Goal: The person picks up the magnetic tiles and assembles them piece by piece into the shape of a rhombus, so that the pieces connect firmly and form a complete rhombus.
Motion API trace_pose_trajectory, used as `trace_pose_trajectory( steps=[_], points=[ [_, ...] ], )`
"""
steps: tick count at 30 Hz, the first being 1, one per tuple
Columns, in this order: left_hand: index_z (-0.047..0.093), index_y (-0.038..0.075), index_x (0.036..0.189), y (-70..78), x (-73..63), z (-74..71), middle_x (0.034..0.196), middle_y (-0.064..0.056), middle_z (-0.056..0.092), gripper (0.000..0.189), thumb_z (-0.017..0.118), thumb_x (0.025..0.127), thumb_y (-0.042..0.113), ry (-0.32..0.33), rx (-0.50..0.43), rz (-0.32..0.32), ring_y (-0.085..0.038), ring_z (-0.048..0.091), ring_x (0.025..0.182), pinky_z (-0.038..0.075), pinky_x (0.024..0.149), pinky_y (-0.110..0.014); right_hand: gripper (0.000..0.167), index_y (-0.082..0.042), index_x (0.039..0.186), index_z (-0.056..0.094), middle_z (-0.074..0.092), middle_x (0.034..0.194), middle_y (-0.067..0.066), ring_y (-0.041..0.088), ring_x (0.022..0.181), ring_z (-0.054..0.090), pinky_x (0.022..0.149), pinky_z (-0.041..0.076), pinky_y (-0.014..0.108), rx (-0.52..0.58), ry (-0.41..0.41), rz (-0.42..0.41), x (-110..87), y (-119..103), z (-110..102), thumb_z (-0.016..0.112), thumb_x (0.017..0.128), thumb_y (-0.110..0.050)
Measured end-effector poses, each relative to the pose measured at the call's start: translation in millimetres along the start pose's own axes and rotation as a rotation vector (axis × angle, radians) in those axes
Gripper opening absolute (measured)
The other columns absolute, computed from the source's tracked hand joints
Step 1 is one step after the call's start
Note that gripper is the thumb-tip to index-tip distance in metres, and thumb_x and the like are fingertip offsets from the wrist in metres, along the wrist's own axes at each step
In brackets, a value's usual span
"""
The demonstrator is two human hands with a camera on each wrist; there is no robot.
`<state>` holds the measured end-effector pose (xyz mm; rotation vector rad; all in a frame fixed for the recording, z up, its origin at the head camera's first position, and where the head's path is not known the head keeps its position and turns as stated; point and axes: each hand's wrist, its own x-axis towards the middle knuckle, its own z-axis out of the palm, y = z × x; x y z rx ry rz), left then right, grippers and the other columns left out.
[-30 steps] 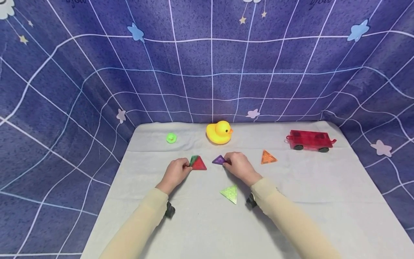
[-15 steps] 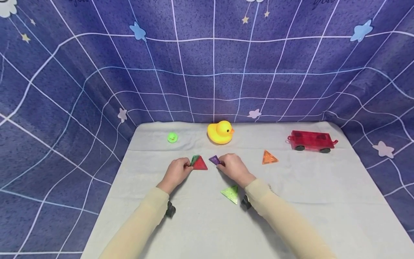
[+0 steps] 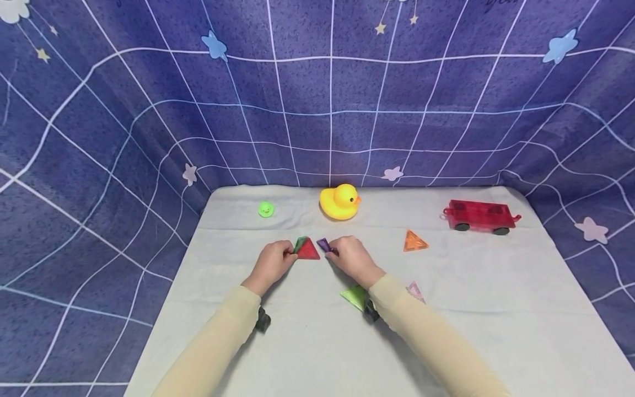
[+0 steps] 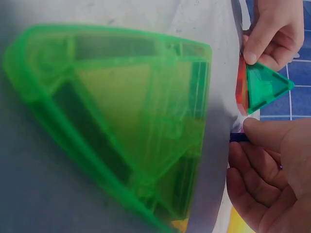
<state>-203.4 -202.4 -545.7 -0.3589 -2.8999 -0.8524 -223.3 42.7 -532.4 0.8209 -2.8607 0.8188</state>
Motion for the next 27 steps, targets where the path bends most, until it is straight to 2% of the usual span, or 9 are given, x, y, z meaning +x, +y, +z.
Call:
trace_pose_trajectory(
  steps=[7, 12, 20, 27],
  points=[
    [0.058, 0.012, 0.076, 1.5, -1.1, -1.9, 0.068, 0.004, 0.052, 0.028, 0.082, 0.09, 0.009, 0.002, -0.002, 0.007, -0.017, 0.048, 0.065, 0.042, 0.065, -0.036, 0.019, -0.014, 0.076, 0.072, 0.068, 0.072, -0.004, 0.012, 0.067, 0.06, 0.069, 0.053, 0.036, -0.005, 0.005, -0.022, 3.5, -4.5, 3.9, 0.084, 0.091, -0.017],
    [0.06, 0.013, 0.077, 1.1, -0.4, -1.4, 0.068, 0.004, 0.053, 0.026, 0.081, 0.091, 0.009, -0.01, -0.001, 0.0, -0.017, 0.048, 0.065, 0.043, 0.065, -0.036, 0.024, -0.014, 0.073, 0.069, 0.064, 0.068, -0.005, 0.012, 0.064, 0.058, 0.066, 0.051, 0.034, -0.02, 0.011, -0.032, 6.7, -6.7, 7.3, 0.083, 0.091, -0.018],
    [0.061, 0.014, 0.076, -1.0, 1.3, 0.7, 0.067, 0.005, 0.054, 0.025, 0.079, 0.093, 0.01, -0.025, 0.008, -0.03, -0.017, 0.049, 0.066, 0.043, 0.064, -0.035, 0.022, -0.014, 0.076, 0.07, 0.061, 0.068, -0.007, 0.011, 0.064, 0.056, 0.066, 0.05, 0.032, -0.028, 0.001, -0.016, 10.0, -8.8, 11.7, 0.083, 0.092, -0.02],
    [0.063, 0.013, 0.078, -0.3, 0.9, 0.3, 0.069, 0.004, 0.055, 0.022, 0.079, 0.093, 0.01, -0.029, 0.003, -0.027, -0.017, 0.05, 0.067, 0.044, 0.065, -0.035, 0.019, -0.013, 0.079, 0.071, 0.063, 0.07, -0.006, 0.011, 0.066, 0.059, 0.068, 0.051, 0.033, -0.016, -0.007, 0.005, 13.1, -10.9, 13.3, 0.083, 0.092, -0.019]
  ],
)
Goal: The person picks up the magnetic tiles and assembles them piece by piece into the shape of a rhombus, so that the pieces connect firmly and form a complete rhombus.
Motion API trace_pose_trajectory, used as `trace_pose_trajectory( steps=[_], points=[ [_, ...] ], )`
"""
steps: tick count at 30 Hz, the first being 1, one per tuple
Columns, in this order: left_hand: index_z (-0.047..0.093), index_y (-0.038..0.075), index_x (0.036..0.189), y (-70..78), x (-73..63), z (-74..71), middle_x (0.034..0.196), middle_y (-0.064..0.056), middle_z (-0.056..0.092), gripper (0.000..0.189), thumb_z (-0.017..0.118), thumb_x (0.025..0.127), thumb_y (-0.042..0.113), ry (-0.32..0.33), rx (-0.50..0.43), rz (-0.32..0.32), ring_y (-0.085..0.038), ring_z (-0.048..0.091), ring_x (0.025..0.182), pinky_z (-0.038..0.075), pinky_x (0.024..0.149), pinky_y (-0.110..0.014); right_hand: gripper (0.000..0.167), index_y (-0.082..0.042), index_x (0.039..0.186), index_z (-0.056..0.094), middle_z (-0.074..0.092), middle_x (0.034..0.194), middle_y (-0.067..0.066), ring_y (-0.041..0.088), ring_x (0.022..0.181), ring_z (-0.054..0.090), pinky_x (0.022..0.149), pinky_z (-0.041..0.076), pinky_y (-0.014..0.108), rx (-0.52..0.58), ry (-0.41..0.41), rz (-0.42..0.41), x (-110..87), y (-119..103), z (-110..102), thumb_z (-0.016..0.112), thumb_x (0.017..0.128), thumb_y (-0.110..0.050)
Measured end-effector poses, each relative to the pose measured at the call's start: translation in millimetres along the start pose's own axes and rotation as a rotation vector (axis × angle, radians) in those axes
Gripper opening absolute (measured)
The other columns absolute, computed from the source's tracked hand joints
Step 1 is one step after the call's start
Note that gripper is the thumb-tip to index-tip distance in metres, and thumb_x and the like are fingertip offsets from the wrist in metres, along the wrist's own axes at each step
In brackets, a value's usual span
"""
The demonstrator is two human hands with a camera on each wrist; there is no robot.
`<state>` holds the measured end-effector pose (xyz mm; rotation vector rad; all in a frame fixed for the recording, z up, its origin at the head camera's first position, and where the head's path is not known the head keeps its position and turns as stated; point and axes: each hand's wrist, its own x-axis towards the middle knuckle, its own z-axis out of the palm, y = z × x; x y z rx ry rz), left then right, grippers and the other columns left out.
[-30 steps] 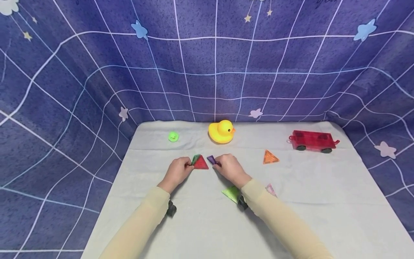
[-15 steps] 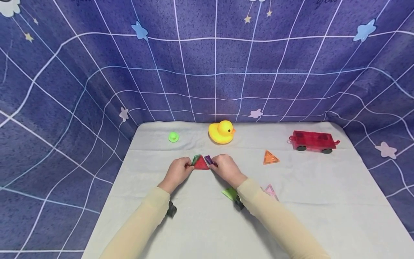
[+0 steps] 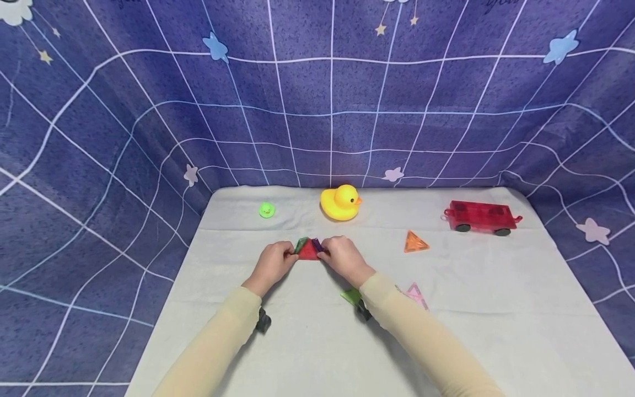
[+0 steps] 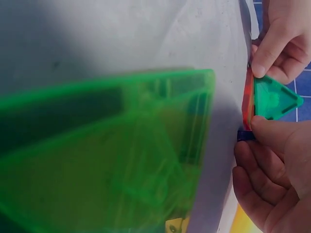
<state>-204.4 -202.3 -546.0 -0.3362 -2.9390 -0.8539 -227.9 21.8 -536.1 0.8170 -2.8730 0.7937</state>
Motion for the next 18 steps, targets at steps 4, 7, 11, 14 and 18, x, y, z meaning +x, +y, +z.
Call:
trace_pose_trajectory(
  steps=[4, 7, 11, 14, 18],
  points=[
    [0.063, 0.013, 0.078, 0.6, 0.0, -0.2, 0.069, 0.004, 0.056, 0.022, 0.079, 0.093, 0.009, 0.002, 0.003, -0.003, -0.016, 0.05, 0.066, 0.044, 0.065, -0.035, 0.021, -0.013, 0.077, 0.07, 0.061, 0.069, -0.006, 0.012, 0.065, 0.057, 0.067, 0.05, 0.033, -0.001, -0.011, 0.009, 2.5, -1.3, 1.2, 0.083, 0.092, -0.02],
    [0.063, 0.013, 0.078, 2.1, 0.5, 0.0, 0.069, 0.004, 0.056, 0.023, 0.079, 0.093, 0.009, -0.001, 0.005, -0.006, -0.016, 0.049, 0.066, 0.043, 0.065, -0.035, 0.02, -0.013, 0.078, 0.07, 0.062, 0.069, -0.006, 0.012, 0.065, 0.058, 0.067, 0.051, 0.033, -0.004, -0.007, 0.012, 3.0, -2.6, 1.1, 0.083, 0.092, -0.02],
    [0.062, 0.013, 0.077, 2.9, 0.8, 0.0, 0.069, 0.004, 0.055, 0.023, 0.079, 0.093, 0.009, -0.005, 0.008, -0.007, -0.017, 0.05, 0.066, 0.044, 0.065, -0.035, 0.018, -0.013, 0.08, 0.072, 0.064, 0.071, -0.006, 0.012, 0.067, 0.06, 0.068, 0.051, 0.033, -0.014, 0.006, 0.017, 2.8, -4.2, 2.2, 0.084, 0.091, -0.019],
    [0.061, 0.013, 0.076, 2.2, 0.7, 0.0, 0.068, 0.004, 0.054, 0.025, 0.08, 0.092, 0.01, -0.002, 0.015, 0.001, -0.017, 0.049, 0.066, 0.044, 0.065, -0.035, 0.017, -0.013, 0.08, 0.072, 0.064, 0.071, -0.006, 0.012, 0.068, 0.061, 0.069, 0.051, 0.032, -0.016, 0.01, 0.016, 2.6, -5.4, 2.8, 0.084, 0.091, -0.019],
    [0.059, 0.014, 0.074, 1.1, 0.6, -0.2, 0.068, 0.003, 0.053, 0.028, 0.08, 0.092, 0.01, 0.0, 0.031, 0.022, -0.018, 0.049, 0.066, 0.043, 0.066, -0.036, 0.018, -0.013, 0.079, 0.072, 0.063, 0.07, -0.006, 0.012, 0.067, 0.06, 0.068, 0.051, 0.033, -0.016, 0.01, 0.008, 2.4, -7.1, 3.4, 0.084, 0.091, -0.019]
  ],
)
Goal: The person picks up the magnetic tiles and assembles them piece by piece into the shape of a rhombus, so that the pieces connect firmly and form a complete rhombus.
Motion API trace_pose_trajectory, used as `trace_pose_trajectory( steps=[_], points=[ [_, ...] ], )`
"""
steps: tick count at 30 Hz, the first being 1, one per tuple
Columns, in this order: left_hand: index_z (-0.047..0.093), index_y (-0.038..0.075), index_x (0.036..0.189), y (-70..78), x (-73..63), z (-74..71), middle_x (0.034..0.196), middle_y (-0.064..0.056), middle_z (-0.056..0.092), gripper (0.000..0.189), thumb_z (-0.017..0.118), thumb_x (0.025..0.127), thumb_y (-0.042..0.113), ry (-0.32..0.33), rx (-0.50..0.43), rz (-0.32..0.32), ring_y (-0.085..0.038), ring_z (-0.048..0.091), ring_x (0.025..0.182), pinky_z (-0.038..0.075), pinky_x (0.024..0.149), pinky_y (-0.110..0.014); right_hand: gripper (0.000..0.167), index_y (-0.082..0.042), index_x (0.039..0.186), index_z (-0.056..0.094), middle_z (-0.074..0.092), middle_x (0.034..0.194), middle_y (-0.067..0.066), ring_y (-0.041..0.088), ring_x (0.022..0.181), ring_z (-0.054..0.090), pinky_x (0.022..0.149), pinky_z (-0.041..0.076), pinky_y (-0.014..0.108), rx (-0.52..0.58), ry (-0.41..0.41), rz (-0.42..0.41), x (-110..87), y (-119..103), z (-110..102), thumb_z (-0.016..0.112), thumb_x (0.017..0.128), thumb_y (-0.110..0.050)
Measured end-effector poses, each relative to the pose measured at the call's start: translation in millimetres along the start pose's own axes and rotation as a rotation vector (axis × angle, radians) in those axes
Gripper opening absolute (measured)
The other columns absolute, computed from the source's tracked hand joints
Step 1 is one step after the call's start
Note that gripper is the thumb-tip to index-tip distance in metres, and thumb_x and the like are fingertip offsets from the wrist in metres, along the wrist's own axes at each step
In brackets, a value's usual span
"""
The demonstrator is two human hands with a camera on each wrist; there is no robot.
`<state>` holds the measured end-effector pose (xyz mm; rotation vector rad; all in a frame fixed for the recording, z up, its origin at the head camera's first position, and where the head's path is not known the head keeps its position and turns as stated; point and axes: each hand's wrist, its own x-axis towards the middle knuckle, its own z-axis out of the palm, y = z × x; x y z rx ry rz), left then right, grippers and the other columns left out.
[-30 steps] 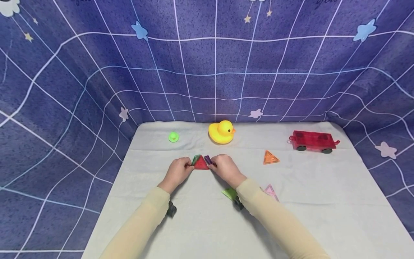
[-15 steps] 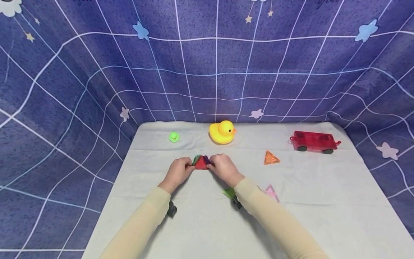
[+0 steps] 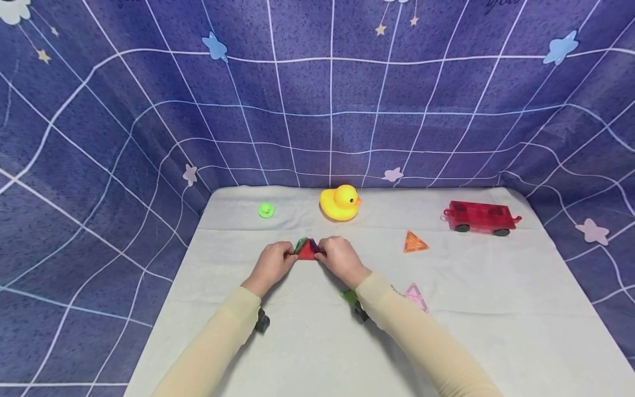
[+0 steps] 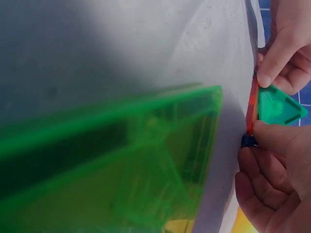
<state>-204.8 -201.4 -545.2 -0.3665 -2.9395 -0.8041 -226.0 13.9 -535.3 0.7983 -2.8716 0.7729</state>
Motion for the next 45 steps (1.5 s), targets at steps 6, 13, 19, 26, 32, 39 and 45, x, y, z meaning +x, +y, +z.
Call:
trace_pose_trajectory(
  steps=[6, 13, 19, 26, 32, 39, 45],
  points=[
    [0.058, 0.014, 0.073, 2.1, 1.4, 0.4, 0.068, 0.003, 0.055, 0.029, 0.079, 0.093, 0.01, -0.009, 0.041, 0.014, -0.018, 0.05, 0.065, 0.045, 0.065, -0.036, 0.019, -0.013, 0.079, 0.071, 0.064, 0.072, -0.004, 0.015, 0.07, 0.064, 0.07, 0.053, 0.033, -0.031, -0.008, -0.014, -1.5, -0.2, 1.1, 0.083, 0.092, -0.02],
    [0.059, 0.013, 0.074, 5.9, -1.7, 0.5, 0.072, 0.001, 0.06, 0.027, 0.079, 0.093, 0.01, -0.013, 0.076, 0.009, -0.019, 0.053, 0.066, 0.049, 0.067, -0.039, 0.015, -0.011, 0.083, 0.078, 0.066, 0.073, 0.001, 0.019, 0.071, 0.067, 0.069, 0.055, 0.035, -0.122, -0.007, -0.077, -4.8, -2.7, 1.2, 0.082, 0.093, -0.021],
    [0.059, 0.012, 0.074, 6.9, -4.9, -2.3, 0.073, -0.001, 0.061, 0.027, 0.079, 0.092, 0.008, -0.003, 0.088, 0.015, -0.02, 0.055, 0.067, 0.05, 0.068, -0.041, 0.012, -0.011, 0.088, 0.081, 0.068, 0.074, 0.001, 0.019, 0.072, 0.069, 0.069, 0.056, 0.034, -0.194, -0.01, -0.115, -4.3, -5.7, 3.3, 0.082, 0.093, -0.022],
    [0.059, 0.011, 0.075, 8.6, -6.4, -2.8, 0.073, -0.003, 0.059, 0.027, 0.078, 0.092, 0.008, -0.024, 0.151, 0.036, -0.022, 0.056, 0.067, 0.05, 0.067, -0.043, 0.014, -0.011, 0.087, 0.082, 0.067, 0.073, 0.001, 0.019, 0.07, 0.069, 0.067, 0.056, 0.033, -0.261, 0.009, -0.148, -3.3, -5.6, 7.6, 0.082, 0.093, -0.024],
    [0.059, 0.012, 0.075, 9.4, -4.6, 0.0, 0.073, -0.002, 0.058, 0.026, 0.077, 0.093, 0.009, -0.038, 0.174, 0.041, -0.021, 0.056, 0.067, 0.049, 0.067, -0.042, 0.014, -0.011, 0.086, 0.081, 0.066, 0.073, 0.001, 0.02, 0.07, 0.069, 0.067, 0.056, 0.035, -0.273, 0.017, -0.146, -4.7, -5.6, 5.6, 0.082, 0.093, -0.023],
    [0.061, 0.012, 0.076, 8.1, -6.5, 5.2, 0.075, -0.001, 0.06, 0.024, 0.079, 0.092, 0.009, 0.026, 0.13, 0.047, -0.02, 0.057, 0.068, 0.05, 0.068, -0.042, 0.012, -0.011, 0.093, 0.083, 0.068, 0.076, 0.002, 0.018, 0.072, 0.07, 0.068, 0.057, 0.033, -0.254, 0.034, -0.156, -7.0, -2.5, 3.8, 0.083, 0.093, -0.024],
    [0.063, 0.012, 0.079, 6.9, -8.3, 7.3, 0.08, -0.002, 0.064, 0.02, 0.08, 0.091, 0.008, 0.078, 0.105, 0.062, -0.023, 0.062, 0.073, 0.052, 0.071, -0.044, 0.011, -0.011, 0.096, 0.082, 0.069, 0.079, 0.002, 0.018, 0.075, 0.07, 0.07, 0.057, 0.032, -0.192, 0.032, -0.147, -7.7, -0.7, 1.2, 0.083, 0.092, -0.022]
  ],
)
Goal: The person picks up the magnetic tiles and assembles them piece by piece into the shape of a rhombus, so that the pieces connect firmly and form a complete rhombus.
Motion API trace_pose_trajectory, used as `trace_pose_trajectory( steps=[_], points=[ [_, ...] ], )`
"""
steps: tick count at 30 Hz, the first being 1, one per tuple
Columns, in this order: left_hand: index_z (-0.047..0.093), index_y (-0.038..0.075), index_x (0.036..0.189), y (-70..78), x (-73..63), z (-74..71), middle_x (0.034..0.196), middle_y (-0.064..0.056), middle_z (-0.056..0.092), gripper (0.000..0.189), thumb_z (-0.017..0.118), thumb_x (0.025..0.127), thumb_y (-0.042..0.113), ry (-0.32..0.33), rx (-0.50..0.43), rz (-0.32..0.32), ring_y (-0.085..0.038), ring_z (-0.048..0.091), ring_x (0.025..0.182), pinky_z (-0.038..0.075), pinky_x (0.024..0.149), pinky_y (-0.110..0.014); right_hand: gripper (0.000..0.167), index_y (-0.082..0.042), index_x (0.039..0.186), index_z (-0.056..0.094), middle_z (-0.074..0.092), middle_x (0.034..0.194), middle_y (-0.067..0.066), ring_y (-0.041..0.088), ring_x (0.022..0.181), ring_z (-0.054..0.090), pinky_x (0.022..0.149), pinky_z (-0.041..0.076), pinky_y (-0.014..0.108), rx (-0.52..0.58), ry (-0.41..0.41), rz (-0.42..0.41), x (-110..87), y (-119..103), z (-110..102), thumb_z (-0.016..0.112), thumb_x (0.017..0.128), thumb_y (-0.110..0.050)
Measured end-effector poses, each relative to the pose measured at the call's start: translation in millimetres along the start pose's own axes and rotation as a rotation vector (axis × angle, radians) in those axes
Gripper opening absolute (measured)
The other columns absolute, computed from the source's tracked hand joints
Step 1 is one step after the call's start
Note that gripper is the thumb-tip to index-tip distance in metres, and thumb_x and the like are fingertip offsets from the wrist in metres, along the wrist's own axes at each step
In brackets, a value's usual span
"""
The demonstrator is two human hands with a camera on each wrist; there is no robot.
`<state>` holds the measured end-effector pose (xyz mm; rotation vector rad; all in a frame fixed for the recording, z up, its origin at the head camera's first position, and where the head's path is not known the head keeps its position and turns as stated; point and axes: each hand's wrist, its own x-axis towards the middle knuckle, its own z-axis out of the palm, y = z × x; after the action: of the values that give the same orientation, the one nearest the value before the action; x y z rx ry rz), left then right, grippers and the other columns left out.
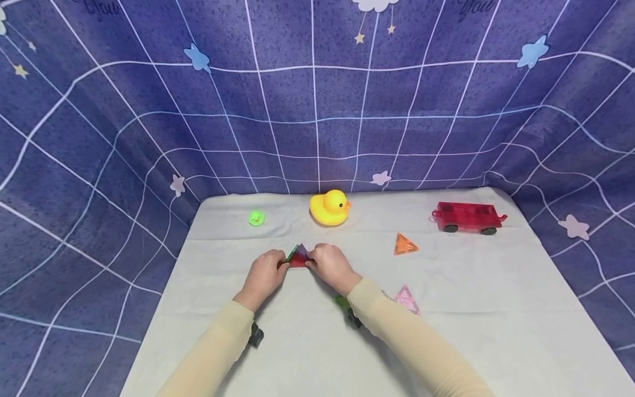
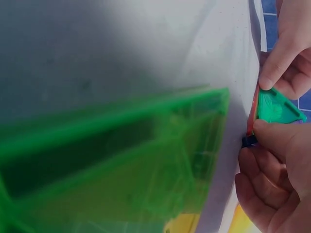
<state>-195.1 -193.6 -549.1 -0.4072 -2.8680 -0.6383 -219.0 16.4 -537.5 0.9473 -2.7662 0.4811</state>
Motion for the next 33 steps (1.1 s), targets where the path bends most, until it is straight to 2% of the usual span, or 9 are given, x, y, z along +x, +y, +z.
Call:
trace_pose_trajectory(
  steps=[7, 15, 22, 27, 33],
  points=[
    [0.064, 0.011, 0.082, -2.0, 0.9, -1.4, 0.081, -0.003, 0.065, 0.018, 0.08, 0.091, 0.01, -0.017, 0.007, -0.003, -0.022, 0.061, 0.072, 0.052, 0.071, -0.044, 0.012, -0.011, 0.1, 0.082, 0.07, 0.083, 0.002, 0.018, 0.08, 0.07, 0.074, 0.057, 0.033, 0.053, -0.043, 0.025, 0.5, 0.2, -2.6, 0.082, 0.093, -0.02],
    [0.063, 0.012, 0.082, -1.3, 1.4, -2.9, 0.077, 0.0, 0.059, 0.019, 0.08, 0.09, 0.01, -0.029, 0.017, 0.004, -0.019, 0.053, 0.068, 0.048, 0.066, -0.04, 0.012, -0.008, 0.1, 0.079, 0.068, 0.084, 0.003, 0.018, 0.081, 0.068, 0.076, 0.056, 0.034, 0.105, -0.04, 0.031, -2.5, -0.4, -5.4, 0.083, 0.092, -0.017],
    [0.067, 0.009, 0.086, -0.6, 0.6, -4.5, 0.076, 0.002, 0.055, 0.017, 0.083, 0.089, 0.014, -0.038, 0.03, 0.006, -0.016, 0.05, 0.066, 0.046, 0.063, -0.036, 0.02, -0.006, 0.107, 0.078, 0.071, 0.09, 0.004, 0.018, 0.084, 0.069, 0.079, 0.056, 0.035, 0.132, -0.039, 0.045, -5.2, 0.0, -6.8, 0.083, 0.092, -0.018],
    [0.069, 0.009, 0.087, 0.4, 1.3, -7.3, 0.074, 0.003, 0.055, 0.018, 0.084, 0.089, 0.018, -0.046, 0.065, 0.003, -0.016, 0.049, 0.065, 0.044, 0.061, -0.037, 0.024, -0.006, 0.111, 0.078, 0.069, 0.09, 0.003, 0.015, 0.08, 0.066, 0.075, 0.056, 0.034, 0.163, -0.034, 0.043, -8.5, 3.5, -8.7, 0.083, 0.092, -0.02],
    [0.061, 0.012, 0.076, 4.0, 0.4, -12.7, 0.068, 0.002, 0.052, 0.029, 0.084, 0.089, 0.022, -0.017, 0.101, -0.006, -0.018, 0.049, 0.061, 0.044, 0.057, -0.039, 0.028, -0.007, 0.115, 0.076, 0.069, 0.093, 0.003, 0.014, 0.08, 0.065, 0.074, 0.055, 0.035, 0.127, -0.011, 0.052, -14.2, 14.6, -13.7, 0.082, 0.092, -0.022]
  ],
)
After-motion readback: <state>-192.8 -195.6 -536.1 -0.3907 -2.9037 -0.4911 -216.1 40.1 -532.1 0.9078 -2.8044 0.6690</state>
